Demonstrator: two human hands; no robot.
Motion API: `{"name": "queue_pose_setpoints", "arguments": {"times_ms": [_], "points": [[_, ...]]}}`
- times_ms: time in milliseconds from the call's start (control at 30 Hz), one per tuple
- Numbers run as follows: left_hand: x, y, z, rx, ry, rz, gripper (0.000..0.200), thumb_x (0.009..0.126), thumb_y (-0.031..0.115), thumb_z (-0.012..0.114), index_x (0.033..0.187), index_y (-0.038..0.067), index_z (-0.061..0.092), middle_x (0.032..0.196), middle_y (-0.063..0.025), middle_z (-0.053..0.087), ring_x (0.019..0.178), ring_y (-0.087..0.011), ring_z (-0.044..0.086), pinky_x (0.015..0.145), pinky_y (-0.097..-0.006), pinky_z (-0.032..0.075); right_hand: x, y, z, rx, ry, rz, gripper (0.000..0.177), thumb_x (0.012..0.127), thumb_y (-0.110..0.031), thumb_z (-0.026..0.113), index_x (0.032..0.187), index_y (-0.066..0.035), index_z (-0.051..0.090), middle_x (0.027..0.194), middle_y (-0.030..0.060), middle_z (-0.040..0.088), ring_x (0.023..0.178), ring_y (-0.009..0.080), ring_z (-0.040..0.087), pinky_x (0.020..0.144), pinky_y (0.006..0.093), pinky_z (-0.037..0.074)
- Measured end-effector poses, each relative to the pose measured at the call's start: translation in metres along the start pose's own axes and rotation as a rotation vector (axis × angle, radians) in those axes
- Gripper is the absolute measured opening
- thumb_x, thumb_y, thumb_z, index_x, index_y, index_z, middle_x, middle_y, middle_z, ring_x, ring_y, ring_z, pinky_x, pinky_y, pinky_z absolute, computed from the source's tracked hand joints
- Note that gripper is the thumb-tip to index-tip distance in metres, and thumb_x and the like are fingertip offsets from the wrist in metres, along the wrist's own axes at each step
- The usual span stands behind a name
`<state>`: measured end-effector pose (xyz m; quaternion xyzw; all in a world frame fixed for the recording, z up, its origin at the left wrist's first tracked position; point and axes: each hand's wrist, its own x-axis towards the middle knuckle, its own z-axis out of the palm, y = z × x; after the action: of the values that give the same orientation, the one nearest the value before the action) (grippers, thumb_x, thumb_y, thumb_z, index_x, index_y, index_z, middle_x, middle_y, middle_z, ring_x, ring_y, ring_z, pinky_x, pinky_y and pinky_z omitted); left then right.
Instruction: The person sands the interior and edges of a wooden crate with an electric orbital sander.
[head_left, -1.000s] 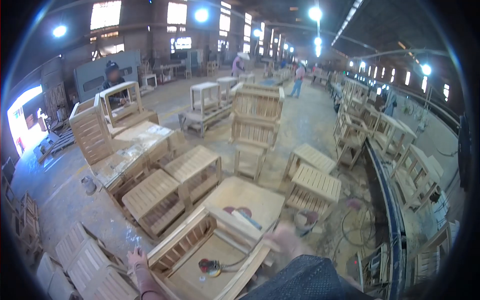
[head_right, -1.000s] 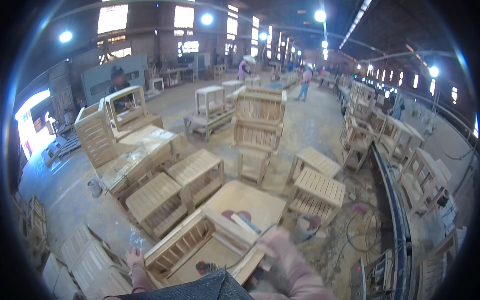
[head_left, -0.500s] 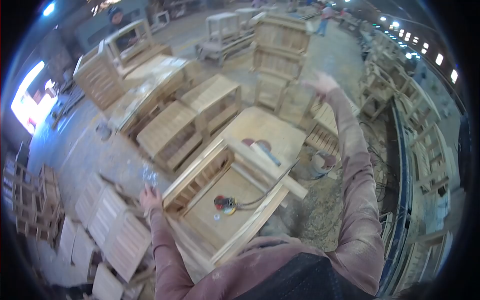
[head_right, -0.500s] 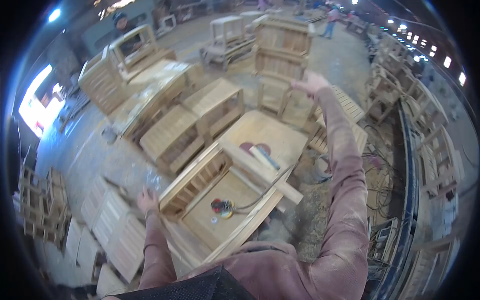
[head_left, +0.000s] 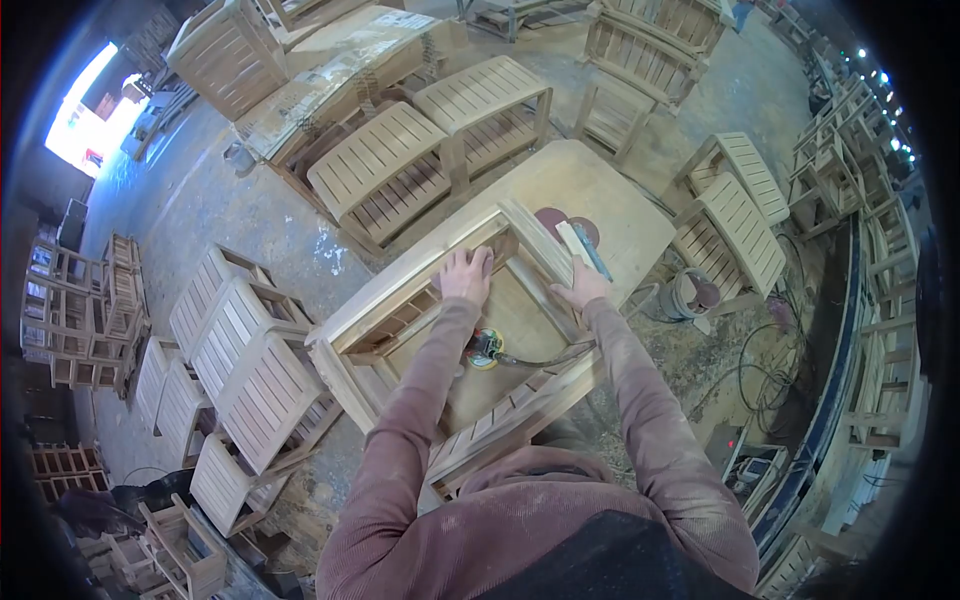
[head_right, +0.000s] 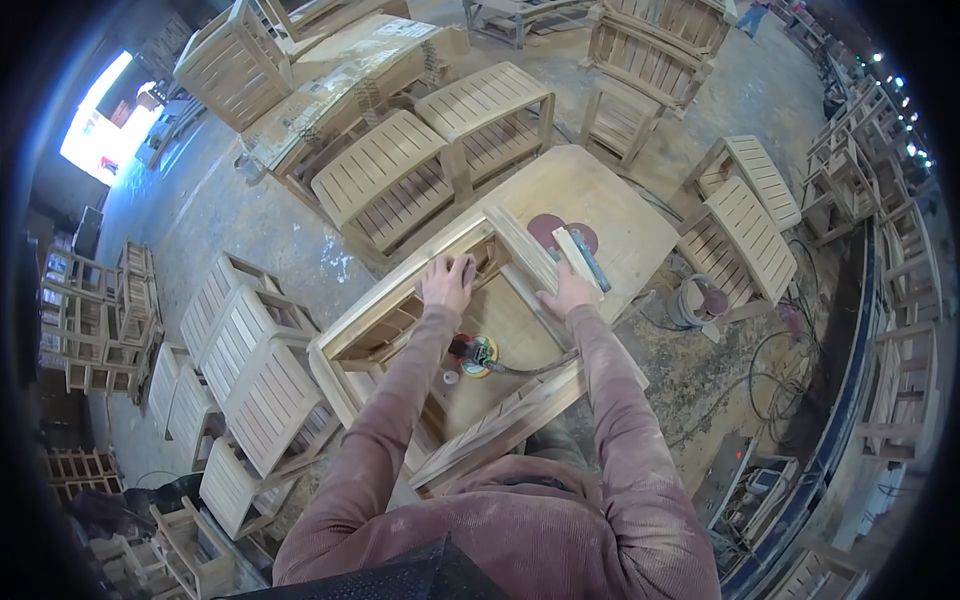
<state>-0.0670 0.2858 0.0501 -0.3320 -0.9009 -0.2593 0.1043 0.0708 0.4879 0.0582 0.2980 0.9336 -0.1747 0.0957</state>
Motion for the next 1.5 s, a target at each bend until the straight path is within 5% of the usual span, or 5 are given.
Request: {"name": "queue_pose_setpoints", "arguments": {"times_ms": [133, 233, 533, 967, 1500], "points": [[0.039, 0.005, 0.041, 0.139, -0.004, 0.047, 0.021, 0.082, 0.026, 0.058, 0.102, 0.022, 0.056, 0.097, -0.0037, 0.054, 0.097, -0.0263, 0.05, 0.081, -0.0432, 0.039, -0.004, -0.005, -0.008, 0.012, 0.048, 0.002, 0.068, 0.071, -0.046, 0.068, 0.118, -0.007, 0.04, 0.09, 0.0215, 0.062, 0.084, 0.0375, 0.061, 0.075, 0.0438, 0.049], [0.051, 0.016, 0.061, 0.217, -0.037, 0.073, 0.02, 0.079, 0.021, 0.056, 0.1, 0.02, 0.058, 0.097, -0.0034, 0.054, 0.097, -0.0251, 0.05, 0.082, -0.0444, 0.038, 0.001, -0.002, -0.003, 0.053, 0.026, 0.016, 0.06, 0.072, -0.045, 0.067, 0.114, -0.009, 0.042, 0.098, 0.0198, 0.062, 0.088, 0.0354, 0.062, 0.075, 0.0449, 0.049], [0.053, 0.02, 0.066, 0.101, 0.255, 0.059, 0.018, 0.076, 0.017, 0.055, 0.093, 0.019, 0.06, 0.091, -0.0011, 0.054, 0.09, -0.0221, 0.051, 0.082, -0.0418, 0.038, -0.001, -0.003, -0.01, 0.053, 0.045, -0.004, 0.062, 0.073, -0.042, 0.066, 0.118, -0.008, 0.042, 0.102, 0.0188, 0.061, 0.086, 0.0363, 0.062, 0.076, 0.0454, 0.048], [0.038, 0.011, 0.057, 0.276, -0.022, 0.115, 0.04, 0.077, 0.013, 0.052, 0.117, 0.017, 0.05, 0.103, -0.0037, 0.052, 0.099, -0.0222, 0.048, 0.083, -0.0412, 0.037, -0.002, 0.008, -0.002, 0.083, 0.013, -0.006, 0.065, 0.074, -0.046, 0.065, 0.123, -0.01, 0.04, 0.099, 0.0206, 0.062, 0.089, 0.0361, 0.062, 0.077, 0.0446, 0.049], [0.05, 0.019, 0.063, 0.296, -0.015, 0.116, 0.037, 0.078, 0.014, 0.05, 0.114, 0.015, 0.053, 0.106, -0.0039, 0.053, 0.099, -0.0224, 0.049, 0.081, -0.0387, 0.039, 0.004, -0.002, -0.007, 0.122, 0.053, 0.01, 0.063, 0.074, -0.04, 0.066, 0.121, -0.005, 0.042, 0.101, 0.0247, 0.06, 0.092, 0.0391, 0.059, 0.08, 0.0446, 0.047]]}}
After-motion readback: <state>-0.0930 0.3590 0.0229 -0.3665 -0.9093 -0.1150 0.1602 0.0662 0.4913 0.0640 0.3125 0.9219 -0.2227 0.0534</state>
